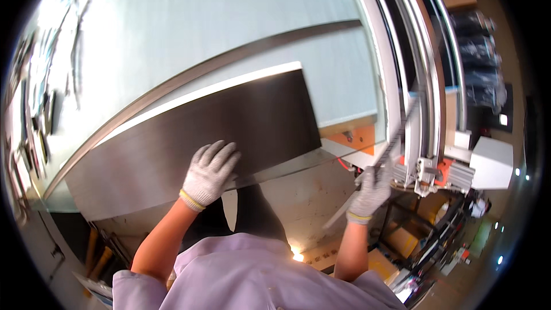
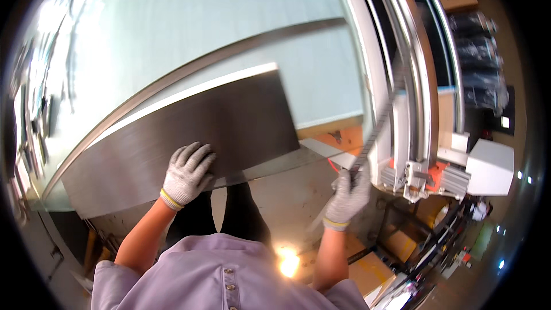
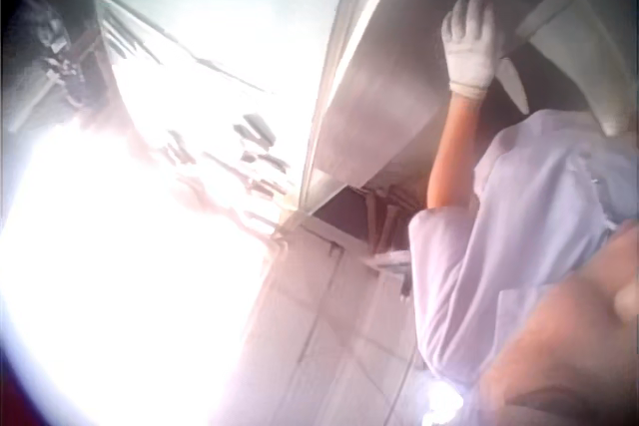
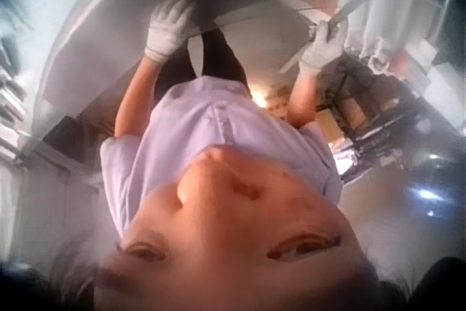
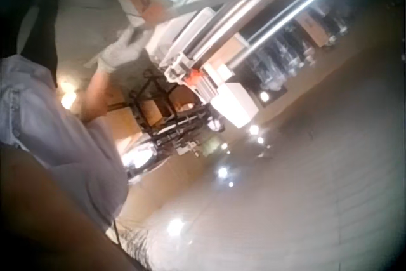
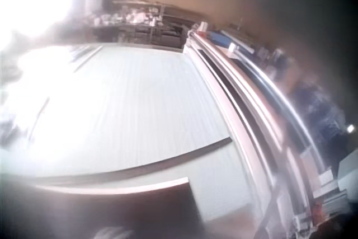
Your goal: The person measures and marks a large sheet of glass using a metal ruler and a red marker. They align the ruler along the edges of the glass, make precise marks, and then apply a white strip along the marked line. The person handles the glass carefully with gloved hands throughout the process.
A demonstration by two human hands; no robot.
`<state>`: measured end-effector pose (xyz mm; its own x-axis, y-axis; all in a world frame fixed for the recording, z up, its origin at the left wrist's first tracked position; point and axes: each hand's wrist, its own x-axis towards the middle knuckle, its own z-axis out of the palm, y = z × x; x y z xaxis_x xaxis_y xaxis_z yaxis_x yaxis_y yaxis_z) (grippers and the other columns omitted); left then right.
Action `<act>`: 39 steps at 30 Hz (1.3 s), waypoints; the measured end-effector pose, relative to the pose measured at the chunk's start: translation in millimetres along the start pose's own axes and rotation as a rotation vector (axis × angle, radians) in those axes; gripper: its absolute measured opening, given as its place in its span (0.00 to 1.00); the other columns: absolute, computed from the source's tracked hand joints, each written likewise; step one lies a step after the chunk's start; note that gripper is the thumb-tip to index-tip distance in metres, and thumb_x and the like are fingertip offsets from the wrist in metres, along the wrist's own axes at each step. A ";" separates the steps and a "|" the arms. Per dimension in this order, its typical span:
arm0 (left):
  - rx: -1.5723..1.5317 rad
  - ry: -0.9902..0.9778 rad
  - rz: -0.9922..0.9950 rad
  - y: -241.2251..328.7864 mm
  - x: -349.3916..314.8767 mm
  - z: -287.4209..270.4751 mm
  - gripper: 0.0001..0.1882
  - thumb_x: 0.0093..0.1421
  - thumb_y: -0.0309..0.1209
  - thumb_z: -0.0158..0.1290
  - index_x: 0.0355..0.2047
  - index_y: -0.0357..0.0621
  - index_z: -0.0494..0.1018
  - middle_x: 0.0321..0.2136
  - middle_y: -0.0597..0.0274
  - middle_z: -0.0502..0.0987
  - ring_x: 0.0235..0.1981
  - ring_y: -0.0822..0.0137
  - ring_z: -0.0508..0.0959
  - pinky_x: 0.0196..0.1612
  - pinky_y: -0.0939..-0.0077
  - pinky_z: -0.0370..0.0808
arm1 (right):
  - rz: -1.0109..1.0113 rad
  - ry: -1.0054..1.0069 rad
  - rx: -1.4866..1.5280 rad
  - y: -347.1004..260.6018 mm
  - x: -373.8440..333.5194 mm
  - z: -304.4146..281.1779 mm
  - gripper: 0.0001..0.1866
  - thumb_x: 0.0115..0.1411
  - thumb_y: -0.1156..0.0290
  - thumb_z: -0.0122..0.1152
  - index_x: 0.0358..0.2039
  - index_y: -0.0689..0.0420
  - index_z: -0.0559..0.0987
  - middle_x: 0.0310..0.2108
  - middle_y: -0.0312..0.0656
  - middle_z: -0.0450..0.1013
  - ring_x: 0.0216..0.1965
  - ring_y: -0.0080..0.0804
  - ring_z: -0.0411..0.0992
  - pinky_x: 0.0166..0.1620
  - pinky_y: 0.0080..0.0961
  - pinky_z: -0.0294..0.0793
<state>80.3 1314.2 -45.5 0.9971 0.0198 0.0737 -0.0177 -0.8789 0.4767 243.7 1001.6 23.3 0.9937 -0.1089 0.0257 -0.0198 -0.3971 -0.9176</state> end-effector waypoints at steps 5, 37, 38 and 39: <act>-0.233 0.102 0.017 -13.9 -16.9 -12.3 0.34 0.53 0.41 0.64 0.60 0.45 0.71 0.58 0.52 0.74 0.60 0.49 0.73 0.62 0.47 0.69 | -0.009 -0.339 0.524 -108.0 -7.7 67.9 0.23 0.71 0.70 0.56 0.63 0.63 0.67 0.28 0.37 0.69 0.26 0.25 0.69 0.30 0.24 0.73; -0.601 0.688 -1.889 -60.1 -560.0 -75.5 0.12 0.50 0.25 0.65 0.33 0.35 0.76 0.20 0.60 0.74 0.23 0.74 0.71 0.32 0.74 0.74 | -1.236 -0.961 -0.548 -179.0 -436.0 591.4 0.18 0.52 0.66 0.74 0.40 0.58 0.77 0.39 0.46 0.74 0.45 0.50 0.70 0.54 0.46 0.68; -0.599 0.708 -1.882 -63.9 -555.5 -77.1 0.12 0.50 0.23 0.64 0.35 0.34 0.77 0.21 0.60 0.75 0.24 0.75 0.71 0.33 0.75 0.74 | -1.238 -0.976 -0.458 -180.8 -430.6 597.6 0.18 0.51 0.67 0.75 0.38 0.58 0.77 0.36 0.45 0.76 0.44 0.50 0.71 0.52 0.46 0.69; -0.635 0.753 -1.878 -68.7 -549.1 -82.8 0.12 0.50 0.23 0.64 0.35 0.34 0.77 0.22 0.61 0.76 0.25 0.75 0.71 0.33 0.75 0.75 | -1.199 -1.030 -0.365 -185.6 -423.5 604.1 0.15 0.52 0.67 0.73 0.35 0.58 0.78 0.33 0.44 0.77 0.41 0.51 0.72 0.49 0.45 0.71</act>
<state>-472.2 1403.2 -46.1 -0.3616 0.7502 -0.5536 0.5428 0.6522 0.5292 -107.0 1672.0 -57.0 0.1021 0.9704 0.2187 0.9050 0.0006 -0.4254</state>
